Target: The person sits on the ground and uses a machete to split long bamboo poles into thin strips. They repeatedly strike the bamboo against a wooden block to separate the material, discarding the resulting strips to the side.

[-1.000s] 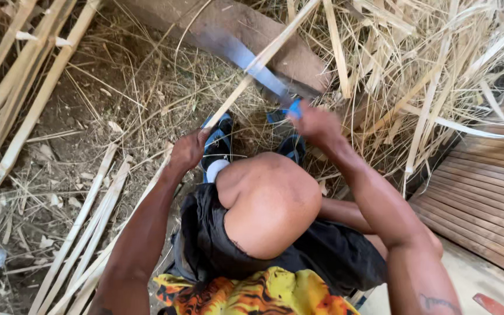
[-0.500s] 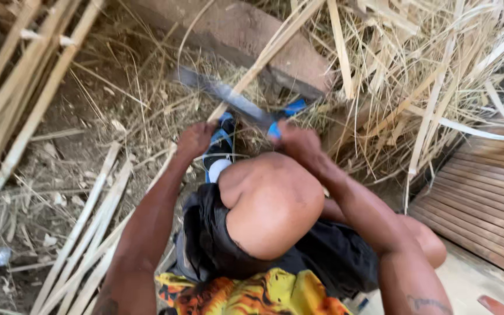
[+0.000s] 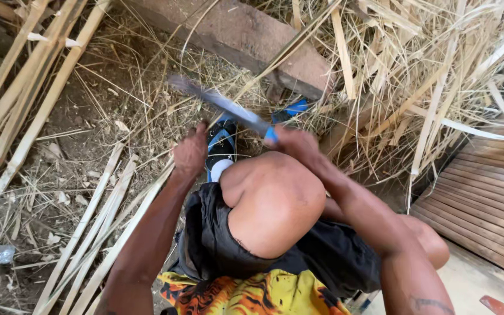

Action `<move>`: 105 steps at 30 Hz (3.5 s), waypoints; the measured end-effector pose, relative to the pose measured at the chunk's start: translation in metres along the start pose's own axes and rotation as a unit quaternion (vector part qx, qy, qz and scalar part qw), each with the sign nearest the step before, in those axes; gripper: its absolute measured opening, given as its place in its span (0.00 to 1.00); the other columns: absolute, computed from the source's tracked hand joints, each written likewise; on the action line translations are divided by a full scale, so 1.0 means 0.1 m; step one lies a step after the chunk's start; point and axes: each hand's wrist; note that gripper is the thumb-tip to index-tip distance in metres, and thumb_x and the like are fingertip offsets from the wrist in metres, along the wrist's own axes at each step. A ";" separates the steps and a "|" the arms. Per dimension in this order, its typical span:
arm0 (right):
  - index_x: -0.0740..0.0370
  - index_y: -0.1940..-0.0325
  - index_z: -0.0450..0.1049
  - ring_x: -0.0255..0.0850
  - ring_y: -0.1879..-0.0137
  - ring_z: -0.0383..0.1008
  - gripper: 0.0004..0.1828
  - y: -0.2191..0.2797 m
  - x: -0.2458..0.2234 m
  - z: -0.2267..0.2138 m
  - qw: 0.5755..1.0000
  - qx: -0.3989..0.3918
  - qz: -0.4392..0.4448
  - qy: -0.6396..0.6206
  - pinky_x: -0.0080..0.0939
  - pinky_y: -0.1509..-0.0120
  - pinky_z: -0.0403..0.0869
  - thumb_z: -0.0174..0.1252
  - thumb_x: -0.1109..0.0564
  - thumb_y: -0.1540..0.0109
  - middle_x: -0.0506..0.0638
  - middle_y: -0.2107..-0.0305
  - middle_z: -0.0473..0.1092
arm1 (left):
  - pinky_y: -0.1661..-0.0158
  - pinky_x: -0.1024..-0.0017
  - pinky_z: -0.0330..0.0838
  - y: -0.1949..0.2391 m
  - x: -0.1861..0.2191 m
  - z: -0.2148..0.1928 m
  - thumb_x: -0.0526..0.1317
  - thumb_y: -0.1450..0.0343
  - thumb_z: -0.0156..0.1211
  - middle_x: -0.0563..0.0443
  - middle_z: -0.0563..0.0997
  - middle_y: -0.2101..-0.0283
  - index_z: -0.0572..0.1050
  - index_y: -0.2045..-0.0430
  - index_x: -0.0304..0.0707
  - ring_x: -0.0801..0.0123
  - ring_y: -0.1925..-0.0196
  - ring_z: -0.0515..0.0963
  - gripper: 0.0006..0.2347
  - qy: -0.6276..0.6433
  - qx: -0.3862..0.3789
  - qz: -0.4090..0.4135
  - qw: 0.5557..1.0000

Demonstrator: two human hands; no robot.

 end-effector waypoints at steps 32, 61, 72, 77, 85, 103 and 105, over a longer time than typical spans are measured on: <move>0.71 0.34 0.58 0.33 0.86 0.55 0.34 -0.19 0.32 -0.27 0.972 -0.131 0.134 0.141 0.39 0.89 0.58 0.36 0.38 0.29 0.45 0.83 0.61 | 0.63 0.55 0.73 -0.79 0.29 0.25 0.50 0.17 0.25 0.37 0.77 0.66 0.76 0.63 0.35 0.50 0.66 0.77 0.25 0.112 -0.095 0.183 0.972; 0.63 0.49 0.67 0.49 0.74 0.69 0.27 0.06 0.38 -0.62 0.979 -0.059 0.147 0.126 0.52 0.69 0.69 0.41 0.36 0.27 0.56 0.78 0.69 | 0.65 0.62 0.72 -0.25 -1.08 0.66 0.59 0.22 0.34 0.45 0.78 0.73 0.77 0.68 0.34 0.63 0.72 0.76 0.28 0.254 -0.191 0.114 0.941; 0.63 0.55 0.69 0.58 0.67 0.77 0.25 0.17 0.99 -0.80 0.969 -0.024 0.168 0.178 0.61 0.64 0.75 0.42 0.39 0.26 0.63 0.71 0.75 | 0.64 0.54 0.72 -0.07 -0.99 0.08 0.60 0.22 0.34 0.42 0.76 0.75 0.78 0.65 0.32 0.56 0.72 0.75 0.29 0.223 -0.206 0.000 0.953; 0.62 0.56 0.70 0.49 0.75 0.71 0.24 0.12 1.02 -1.05 0.946 0.174 0.203 0.184 0.57 0.64 0.71 0.45 0.38 0.26 0.55 0.80 0.71 | 0.65 0.53 0.72 -0.15 -0.78 -0.10 0.61 0.21 0.32 0.43 0.76 0.74 0.78 0.65 0.32 0.56 0.71 0.74 0.30 0.222 -0.209 0.014 0.952; 0.58 0.50 0.69 0.37 0.76 0.65 0.18 0.04 1.01 -1.14 0.923 0.193 0.333 0.010 0.46 0.73 0.67 0.42 0.44 0.25 0.45 0.79 0.67 | 0.67 0.56 0.73 -0.08 -0.71 -0.20 0.62 0.20 0.29 0.42 0.77 0.73 0.79 0.61 0.36 0.58 0.70 0.75 0.31 0.198 -0.196 -0.016 0.960; 0.59 0.53 0.69 0.42 0.71 0.72 0.21 -0.19 0.79 -0.47 0.958 -0.004 0.269 0.097 0.45 0.70 0.68 0.44 0.39 0.27 0.50 0.74 0.72 | 0.85 0.59 0.67 0.01 -0.45 0.10 0.58 0.21 0.42 0.46 0.75 0.83 0.75 0.59 0.43 0.64 0.87 0.70 0.20 0.014 -0.048 -0.033 0.998; 0.60 0.55 0.71 0.35 0.73 0.69 0.24 -0.19 1.08 -1.00 0.921 0.183 0.345 0.006 0.40 0.72 0.66 0.43 0.39 0.25 0.46 0.76 0.70 | 0.84 0.59 0.67 0.10 -0.50 0.12 0.57 0.20 0.42 0.46 0.77 0.81 0.75 0.59 0.44 0.64 0.86 0.71 0.19 -0.010 -0.022 -0.032 0.999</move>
Point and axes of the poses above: each hand's wrist, its own y-axis away from the middle knuckle, its own z-axis out of the palm, x = y × z
